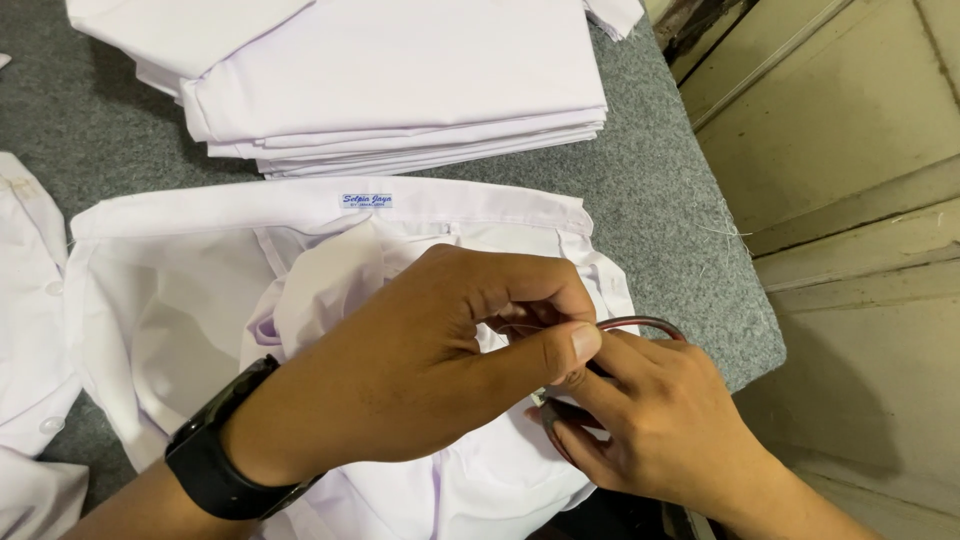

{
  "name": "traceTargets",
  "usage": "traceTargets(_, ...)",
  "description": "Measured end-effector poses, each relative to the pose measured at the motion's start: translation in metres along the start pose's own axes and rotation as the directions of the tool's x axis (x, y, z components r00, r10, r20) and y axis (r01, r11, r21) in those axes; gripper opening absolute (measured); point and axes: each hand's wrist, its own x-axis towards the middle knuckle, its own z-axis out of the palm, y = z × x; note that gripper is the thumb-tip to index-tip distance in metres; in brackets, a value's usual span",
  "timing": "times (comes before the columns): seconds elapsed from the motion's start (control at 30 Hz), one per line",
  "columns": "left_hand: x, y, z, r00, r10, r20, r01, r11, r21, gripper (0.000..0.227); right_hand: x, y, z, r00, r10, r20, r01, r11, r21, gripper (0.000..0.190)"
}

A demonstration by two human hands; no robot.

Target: The person uses scissors to trim loose threads from the collar and hem of a white shirt. They repeatedly pick up the scissors, cut the threads, and smooth the fabric with their hands.

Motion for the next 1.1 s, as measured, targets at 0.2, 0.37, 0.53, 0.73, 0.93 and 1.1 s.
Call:
traceTargets(0.2, 0.001, -0.001, -0.002, 0.999, 0.008, -0.032, -0.007, 1.0, 0.015, 0.029, -0.026, 0.031, -0.018, 0.974, 0.225, 0.03, -0.227, 0.969, 0.099, 0.047)
traceTargets(0.37, 0.007, -0.012, 0.007, 0.991, -0.124, -0.039, 0.124, 0.992, -0.018, 0.028, -0.047, 0.075, -0.025, 0.625, 0.779, 0.048, -0.78, 0.625, 0.019, 0.047)
traceTargets(0.53, 0.019, -0.043, 0.024, 0.952, -0.305, -0.008, 0.296, 0.928, -0.228, 0.023, -0.047, 0.092, -0.029, 0.452, 0.885, 0.114, -0.879, 0.464, -0.113, 0.063)
traceTargets(0.73, 0.02, -0.068, 0.026, 0.976, -0.219, -0.004, 0.195, 0.876, -0.442, 0.019, -0.026, 0.084, -0.044, 0.271, 0.812, 0.516, -0.721, 0.527, -0.45, 0.08)
traceTargets(0.93, 0.019, -0.064, 0.026, 0.977, -0.211, 0.017, 0.195, 0.864, -0.464, 0.02, -0.013, 0.045, -0.035, 0.702, 0.697, 0.145, -0.703, 0.711, -0.021, 0.048)
traceTargets(1.1, 0.019, -0.064, 0.028, 0.993, -0.113, 0.028, 0.113, 0.869, -0.481, 0.023, 0.003, 0.02, -0.021, 0.862, 0.433, 0.265, -0.429, 0.342, 0.836, 0.016)
